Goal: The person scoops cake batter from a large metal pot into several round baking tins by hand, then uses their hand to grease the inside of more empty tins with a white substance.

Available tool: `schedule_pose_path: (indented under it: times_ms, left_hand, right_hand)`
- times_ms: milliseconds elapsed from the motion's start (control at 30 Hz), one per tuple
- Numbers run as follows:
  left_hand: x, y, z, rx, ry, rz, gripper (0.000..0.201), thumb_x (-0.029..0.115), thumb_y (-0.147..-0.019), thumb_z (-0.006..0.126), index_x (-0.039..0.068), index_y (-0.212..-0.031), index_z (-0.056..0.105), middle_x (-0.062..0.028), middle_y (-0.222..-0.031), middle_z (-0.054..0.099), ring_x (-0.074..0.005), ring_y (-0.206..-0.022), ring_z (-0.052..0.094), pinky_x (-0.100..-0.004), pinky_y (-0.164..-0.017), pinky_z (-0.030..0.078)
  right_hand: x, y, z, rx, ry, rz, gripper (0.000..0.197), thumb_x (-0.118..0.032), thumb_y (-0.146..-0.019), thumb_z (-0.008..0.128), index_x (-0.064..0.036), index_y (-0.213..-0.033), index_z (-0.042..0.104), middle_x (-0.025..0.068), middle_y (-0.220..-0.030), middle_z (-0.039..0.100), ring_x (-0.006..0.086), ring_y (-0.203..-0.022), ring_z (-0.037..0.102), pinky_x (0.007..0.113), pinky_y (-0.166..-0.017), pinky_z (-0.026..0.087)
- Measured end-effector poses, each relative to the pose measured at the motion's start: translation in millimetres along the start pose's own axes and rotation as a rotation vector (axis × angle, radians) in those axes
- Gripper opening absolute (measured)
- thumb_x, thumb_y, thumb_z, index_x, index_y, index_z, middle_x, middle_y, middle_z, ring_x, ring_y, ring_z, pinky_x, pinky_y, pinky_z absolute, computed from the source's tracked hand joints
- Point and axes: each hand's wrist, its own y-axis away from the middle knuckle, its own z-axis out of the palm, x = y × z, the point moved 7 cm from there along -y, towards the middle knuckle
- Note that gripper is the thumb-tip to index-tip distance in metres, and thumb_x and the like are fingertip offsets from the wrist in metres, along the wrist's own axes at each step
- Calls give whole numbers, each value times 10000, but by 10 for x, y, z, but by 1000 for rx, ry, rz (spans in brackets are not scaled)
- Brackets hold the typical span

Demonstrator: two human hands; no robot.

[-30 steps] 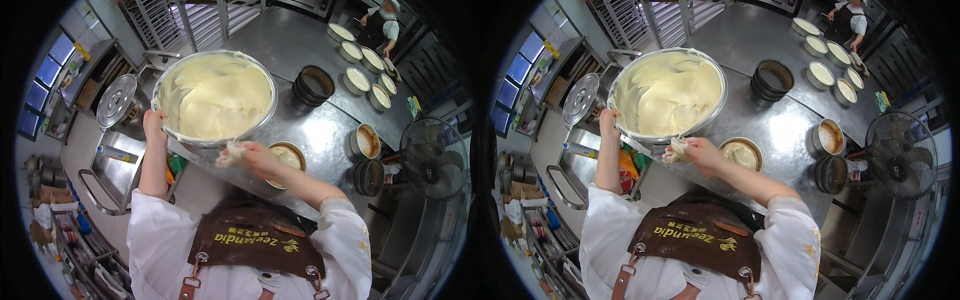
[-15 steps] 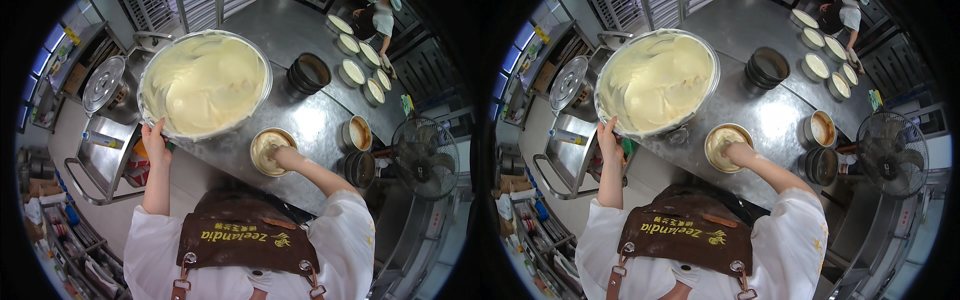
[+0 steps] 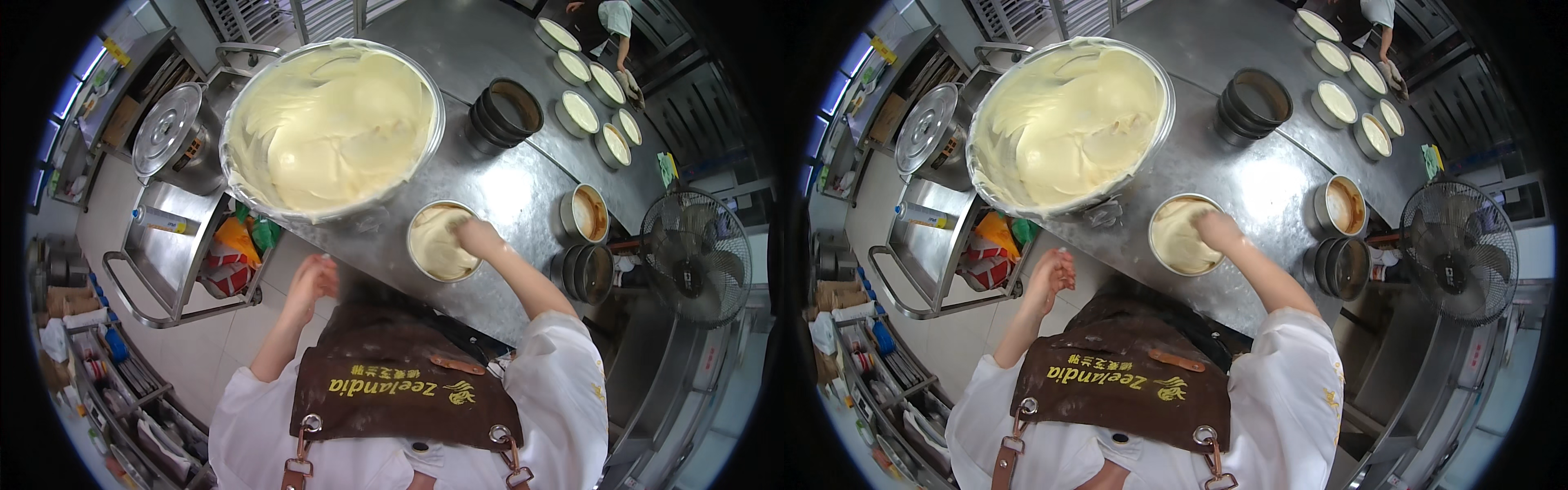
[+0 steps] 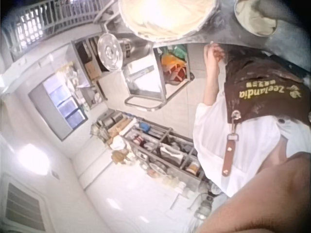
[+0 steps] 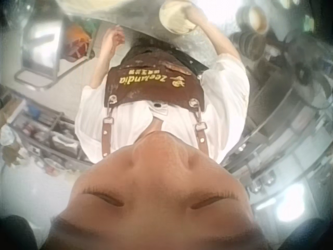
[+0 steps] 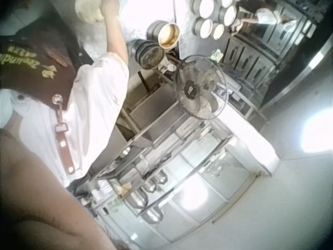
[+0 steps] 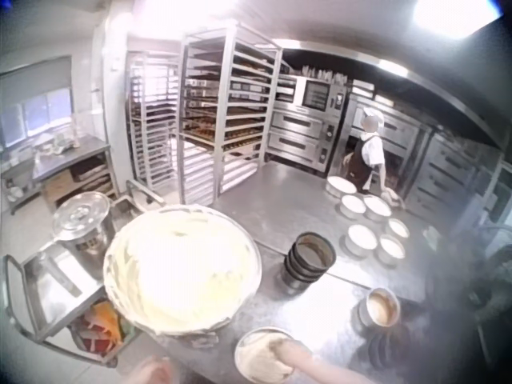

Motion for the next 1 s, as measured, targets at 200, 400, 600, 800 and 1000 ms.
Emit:
schedule_pose_path:
  times_ms: [200,400,600,800,1000]
  left_hand:
    - [-302,-293,567,-236,-261,-221,326,306,-927,473,4,-1047,494,-121,-841,631,-175,-765,628,-274,-671,512]
    - [-723,-883,725,-282,-453,-126,347,314,-934,481,-12,-1044,520,-119,-887,641,-156,-791,625,-256,-674,505]
    - [-930,-1222,865,-245,-601,-91,272,254,-911,535,7,-1026,529,-89,-843,625,-142,-762,614,-243,-657,496]
    - [-1243,-1434,774,-225,-562,12,254,241,-865,584,2,-942,548,-95,-750,636,-163,-659,613,-278,-579,487]
    - [-1121,-1471,842,-167,-587,-27,161,173,-770,635,28,-763,564,-42,-633,556,-133,-534,522,-261,-513,448]
  right_hand:
    - [-401,-90,74,108,47,-320,148,-208,-797,560,-111,-861,652,87,-781,646,279,-738,626,392,-675,503]
    - [-397,74,393,-71,284,-239,121,-147,-765,554,-83,-784,655,107,-738,642,285,-703,635,382,-623,508]
    - [-204,-56,96,340,85,-238,161,-182,-759,561,-74,-806,670,101,-771,648,270,-717,640,394,-625,504]
    - [-747,75,-30,83,28,-319,195,-184,-744,580,-70,-879,664,118,-833,651,289,-755,637,393,-640,509]
    - [-87,284,73,0,-24,8,169,-161,-743,613,-88,-893,643,118,-902,641,277,-837,628,394,-707,502]
